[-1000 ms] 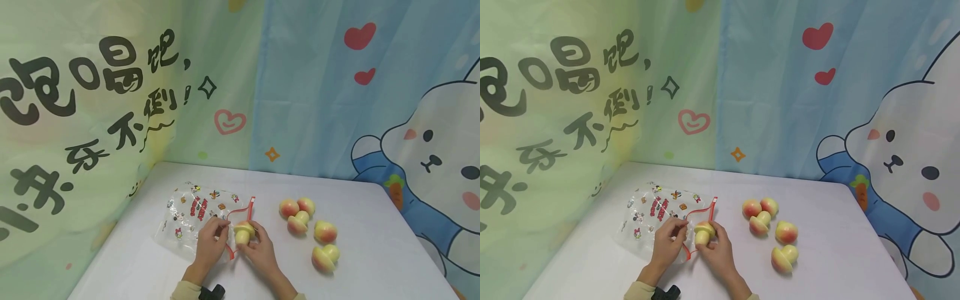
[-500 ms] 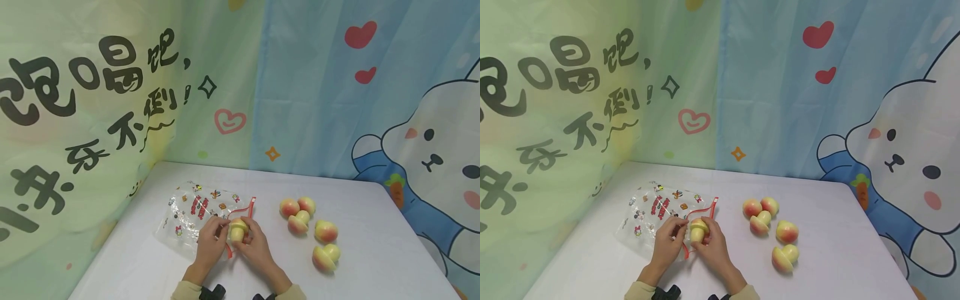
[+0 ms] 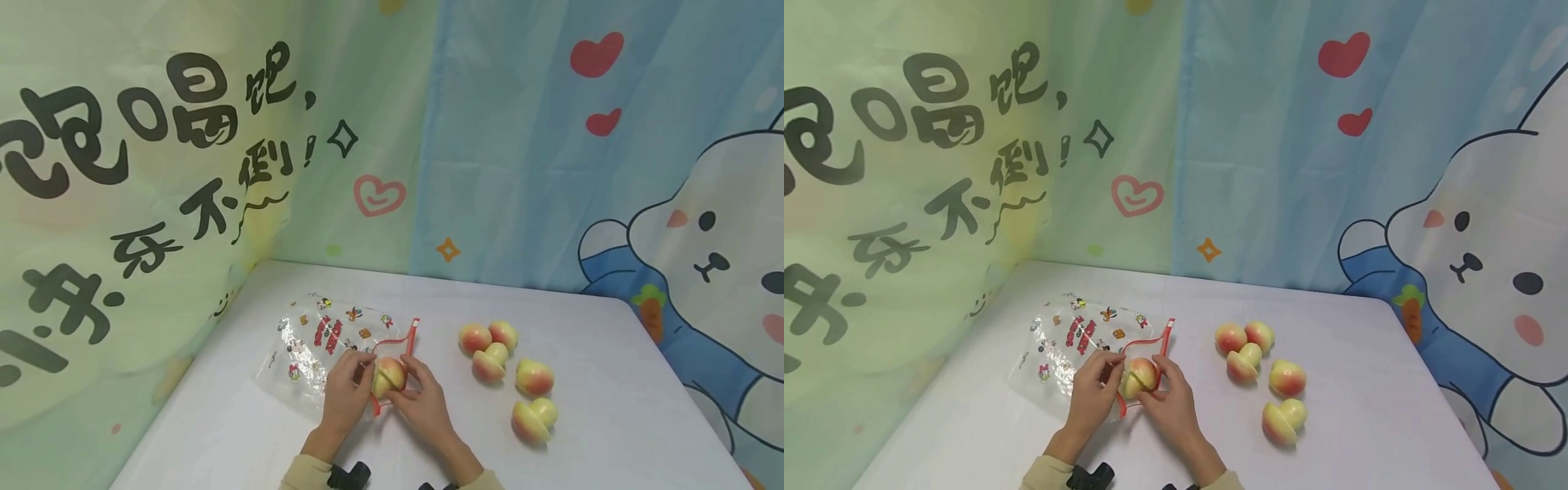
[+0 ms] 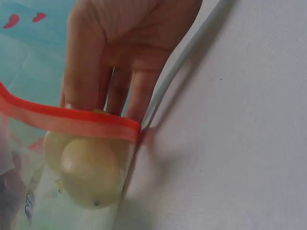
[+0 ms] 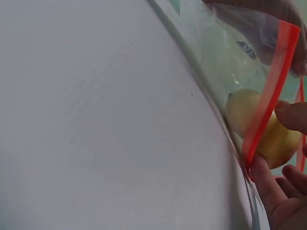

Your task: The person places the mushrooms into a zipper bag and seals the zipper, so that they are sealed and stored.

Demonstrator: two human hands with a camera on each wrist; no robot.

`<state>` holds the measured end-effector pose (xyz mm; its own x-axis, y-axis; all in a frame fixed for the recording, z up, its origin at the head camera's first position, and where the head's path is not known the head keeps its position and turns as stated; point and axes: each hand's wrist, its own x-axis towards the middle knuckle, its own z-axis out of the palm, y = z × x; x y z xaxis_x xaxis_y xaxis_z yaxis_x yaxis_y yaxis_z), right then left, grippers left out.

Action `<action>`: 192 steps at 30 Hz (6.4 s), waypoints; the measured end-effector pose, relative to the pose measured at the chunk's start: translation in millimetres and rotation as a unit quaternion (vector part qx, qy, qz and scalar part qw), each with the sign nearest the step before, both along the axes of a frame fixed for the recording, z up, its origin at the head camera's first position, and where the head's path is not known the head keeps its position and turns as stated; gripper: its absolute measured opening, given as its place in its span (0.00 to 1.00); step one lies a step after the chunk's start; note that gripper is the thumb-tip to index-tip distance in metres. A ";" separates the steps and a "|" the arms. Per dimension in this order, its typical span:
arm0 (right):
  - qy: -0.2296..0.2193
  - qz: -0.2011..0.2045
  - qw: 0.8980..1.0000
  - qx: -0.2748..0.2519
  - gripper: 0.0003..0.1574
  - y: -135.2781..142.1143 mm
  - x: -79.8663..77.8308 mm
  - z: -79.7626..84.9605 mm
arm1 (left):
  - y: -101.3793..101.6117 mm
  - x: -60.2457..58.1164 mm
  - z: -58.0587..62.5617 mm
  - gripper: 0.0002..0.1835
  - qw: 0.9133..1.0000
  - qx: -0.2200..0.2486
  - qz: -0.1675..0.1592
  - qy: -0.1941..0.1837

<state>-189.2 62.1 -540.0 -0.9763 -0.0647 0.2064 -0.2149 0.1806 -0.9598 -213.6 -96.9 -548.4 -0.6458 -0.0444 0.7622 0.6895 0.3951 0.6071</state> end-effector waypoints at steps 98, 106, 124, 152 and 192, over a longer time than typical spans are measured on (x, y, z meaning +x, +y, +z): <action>-0.083 -0.120 0.982 0.119 0.46 115.8 39.1 2.8 | -0.4 0.0 -0.7 0.10 0.997 -0.011 0.050 -0.060; -0.051 -0.105 0.990 0.084 0.45 80.2 18.6 -2.3 | 1.5 0.4 1.8 0.11 0.997 -0.011 0.047 -0.054; -0.066 -0.032 0.997 -0.004 0.49 31.6 -13.9 -7.0 | -2.7 -0.6 0.6 0.10 0.999 -0.035 0.002 -0.019; 0.004 0.027 0.996 0.082 0.46 7.4 -21.1 -11.2 | 2.8 0.4 2.6 0.11 0.999 -0.042 -0.023 0.018; -0.075 -0.086 0.993 -0.012 0.28 46.9 -5.3 -14.0 | 1.4 0.8 0.6 0.10 0.999 -0.032 -0.005 -0.003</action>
